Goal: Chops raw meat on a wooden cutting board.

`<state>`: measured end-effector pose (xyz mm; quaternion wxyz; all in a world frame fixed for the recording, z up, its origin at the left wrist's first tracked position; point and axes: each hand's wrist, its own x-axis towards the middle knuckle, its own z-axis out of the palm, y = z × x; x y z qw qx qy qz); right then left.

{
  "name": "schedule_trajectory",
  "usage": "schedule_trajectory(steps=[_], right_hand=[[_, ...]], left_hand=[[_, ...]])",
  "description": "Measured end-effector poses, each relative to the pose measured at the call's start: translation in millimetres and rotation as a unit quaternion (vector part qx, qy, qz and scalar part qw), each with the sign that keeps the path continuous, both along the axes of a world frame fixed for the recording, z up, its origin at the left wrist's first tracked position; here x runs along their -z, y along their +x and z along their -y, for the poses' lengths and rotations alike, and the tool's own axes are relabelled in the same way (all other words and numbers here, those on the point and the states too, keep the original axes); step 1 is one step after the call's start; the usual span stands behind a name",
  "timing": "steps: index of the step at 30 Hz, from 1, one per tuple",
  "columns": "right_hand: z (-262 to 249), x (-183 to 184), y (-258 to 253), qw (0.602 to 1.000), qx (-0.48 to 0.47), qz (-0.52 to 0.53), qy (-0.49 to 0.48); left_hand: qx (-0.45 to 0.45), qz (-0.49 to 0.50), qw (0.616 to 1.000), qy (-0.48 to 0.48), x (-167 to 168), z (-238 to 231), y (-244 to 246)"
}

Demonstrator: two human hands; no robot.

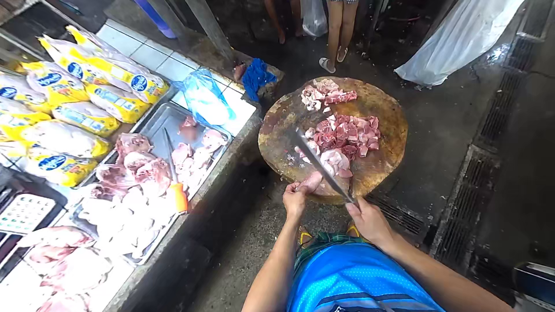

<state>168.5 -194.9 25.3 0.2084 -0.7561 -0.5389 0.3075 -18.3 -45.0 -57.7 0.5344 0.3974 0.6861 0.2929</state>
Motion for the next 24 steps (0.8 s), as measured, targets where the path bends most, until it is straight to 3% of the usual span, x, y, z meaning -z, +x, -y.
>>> schedule_trajectory(steps=[2, 4, 6, 9, 12, 14, 16, 18, 22, 24], right_hand=[[-10.7, 0.1, 13.1, 0.972, -0.002, -0.037, -0.23], [-10.2, -5.3, 24.1, 0.957, 0.043, -0.091, -0.272], [-2.5, -20.8, 28.2, 0.963, 0.076, -0.096, -0.239], [2.0, -35.1, 25.3, 0.988, 0.087, -0.085, -0.094], [-3.3, -30.0, 8.9, 0.99, 0.058, -0.085, 0.094], [-6.8, -14.0, -3.6, 0.991, 0.025, -0.056, 0.12], [-6.6, 0.6, -8.0, 0.999, -0.019, -0.013, -0.045], [-14.4, -2.3, -1.2, 0.972, -0.037, -0.008, -0.23], [-7.4, -15.0, 25.3, 0.965, 0.042, -0.054, -0.254], [-1.9, -8.9, 36.2, 0.961, 0.092, -0.089, -0.245]], left_hand=[[0.003, -0.008, 1.0, 0.006, -1.7, -0.8, -1.3], [0.018, 0.005, 1.0, 0.009, -2.6, -3.6, -6.6], [0.033, 0.029, 0.999, 0.003, 3.5, -0.6, -13.3], [0.061, 0.059, 0.996, 0.007, 9.4, 3.3, -18.1], [0.052, 0.051, 0.997, 0.013, 10.4, 4.5, -15.6], [0.044, 0.045, 0.998, 0.012, 8.9, 3.5, -13.8], [0.036, 0.041, 0.998, 0.011, 9.0, 2.2, -15.2], [0.019, 0.066, 0.998, 0.013, 7.0, -3.0, -14.2], [-0.02, 0.184, 0.981, 0.051, -12.2, -5.7, -9.5], [0.002, 0.192, 0.98, 0.054, -22.2, -9.9, -1.6]])
